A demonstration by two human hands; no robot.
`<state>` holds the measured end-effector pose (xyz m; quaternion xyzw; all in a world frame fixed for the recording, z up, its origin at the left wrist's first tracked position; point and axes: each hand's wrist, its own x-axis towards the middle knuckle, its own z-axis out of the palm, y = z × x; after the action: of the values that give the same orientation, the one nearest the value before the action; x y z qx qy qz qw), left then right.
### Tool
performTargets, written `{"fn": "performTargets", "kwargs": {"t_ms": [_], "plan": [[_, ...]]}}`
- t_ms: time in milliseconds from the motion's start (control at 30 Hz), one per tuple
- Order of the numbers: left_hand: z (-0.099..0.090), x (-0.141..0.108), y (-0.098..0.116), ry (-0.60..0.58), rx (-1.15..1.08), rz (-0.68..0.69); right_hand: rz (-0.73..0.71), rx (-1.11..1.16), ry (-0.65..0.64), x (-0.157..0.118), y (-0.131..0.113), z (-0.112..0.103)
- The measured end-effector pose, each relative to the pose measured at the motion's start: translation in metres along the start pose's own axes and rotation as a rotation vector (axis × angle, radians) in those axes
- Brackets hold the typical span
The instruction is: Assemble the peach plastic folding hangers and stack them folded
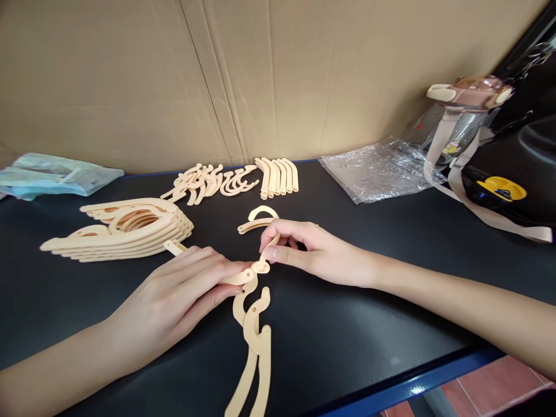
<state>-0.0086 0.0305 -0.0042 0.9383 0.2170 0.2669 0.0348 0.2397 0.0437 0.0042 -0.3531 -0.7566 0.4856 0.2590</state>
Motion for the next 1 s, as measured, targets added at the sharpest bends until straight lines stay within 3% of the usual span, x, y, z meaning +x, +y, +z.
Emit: {"fn": "performTargets", "kwargs": {"t_ms": [233,533,1000], "plan": [[0.003,-0.001,-0.002,0.021,0.011,-0.010,-0.031,-0.003,-0.012,0.001,-0.001,-0.004],[0.004,0.000,0.000,0.009,0.036,0.028,0.042,0.075,0.025,0.002,-0.002,-0.004],[0.004,-0.003,-0.002,0.042,-0.057,-0.013,0.016,0.116,-0.060,0.004,-0.001,-0.014]]}}
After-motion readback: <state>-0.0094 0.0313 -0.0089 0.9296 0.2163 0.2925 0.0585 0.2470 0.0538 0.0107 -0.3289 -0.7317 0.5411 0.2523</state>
